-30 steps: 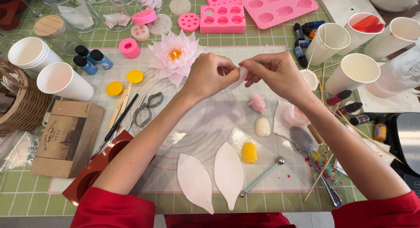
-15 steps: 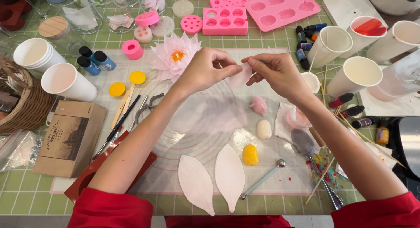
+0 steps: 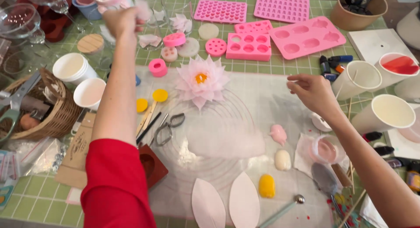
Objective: The person is cutting out and assembling petals to create a decorative wax flower.
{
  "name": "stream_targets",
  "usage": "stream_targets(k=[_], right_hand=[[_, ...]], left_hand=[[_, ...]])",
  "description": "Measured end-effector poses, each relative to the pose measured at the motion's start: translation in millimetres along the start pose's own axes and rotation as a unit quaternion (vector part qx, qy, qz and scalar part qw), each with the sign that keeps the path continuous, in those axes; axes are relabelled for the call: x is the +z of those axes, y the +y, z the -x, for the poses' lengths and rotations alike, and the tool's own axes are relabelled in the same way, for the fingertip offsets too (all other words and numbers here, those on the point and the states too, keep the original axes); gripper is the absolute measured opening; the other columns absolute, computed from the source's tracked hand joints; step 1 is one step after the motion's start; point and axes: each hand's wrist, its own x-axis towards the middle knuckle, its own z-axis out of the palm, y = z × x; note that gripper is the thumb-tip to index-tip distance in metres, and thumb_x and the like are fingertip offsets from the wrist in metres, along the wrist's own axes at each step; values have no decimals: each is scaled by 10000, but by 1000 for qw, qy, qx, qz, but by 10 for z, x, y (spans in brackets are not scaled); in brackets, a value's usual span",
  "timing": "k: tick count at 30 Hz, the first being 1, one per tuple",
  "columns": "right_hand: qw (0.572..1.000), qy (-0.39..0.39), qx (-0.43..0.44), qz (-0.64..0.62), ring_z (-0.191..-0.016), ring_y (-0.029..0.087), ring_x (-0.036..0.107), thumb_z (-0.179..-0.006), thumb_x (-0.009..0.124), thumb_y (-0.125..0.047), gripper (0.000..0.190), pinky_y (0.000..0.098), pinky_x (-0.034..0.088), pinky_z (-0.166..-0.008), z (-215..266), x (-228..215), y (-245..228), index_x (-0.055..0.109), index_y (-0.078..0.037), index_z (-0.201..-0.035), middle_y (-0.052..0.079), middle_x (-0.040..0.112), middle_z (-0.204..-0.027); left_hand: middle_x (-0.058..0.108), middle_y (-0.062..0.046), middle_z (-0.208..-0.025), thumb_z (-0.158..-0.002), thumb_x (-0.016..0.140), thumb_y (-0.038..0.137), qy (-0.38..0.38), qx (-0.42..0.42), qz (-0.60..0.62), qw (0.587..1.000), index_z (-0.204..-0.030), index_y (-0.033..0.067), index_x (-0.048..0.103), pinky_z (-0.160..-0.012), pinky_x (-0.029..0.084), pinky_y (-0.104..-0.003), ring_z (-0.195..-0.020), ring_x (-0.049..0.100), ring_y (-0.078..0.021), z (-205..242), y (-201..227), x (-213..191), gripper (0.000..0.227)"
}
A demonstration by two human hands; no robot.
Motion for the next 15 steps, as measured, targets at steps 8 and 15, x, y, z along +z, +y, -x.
stream_targets(k=[8,15], right_hand=[[999,19,11,-31,-921,163,762,-975,642,-207,313,306,569,-821,-193,-39,338,728,-6,-1200,118,785,-957],[988,89,-36,118,-897,374,726,-995,606,-103,267,444,556,-805,-281,-125,572,740,18,-1192,226,740,-942]], left_hand=[[770,-121,-747,-880,639,79,64,-176,30,982,-1014,21,672,-348,427,-312,-448,681,-205,-32,-216,50,149],[709,-40,-850,-981,664,41,0,76,103,992,-1004,16,648,-401,528,-302,-606,729,-142,-40,-466,384,38]])
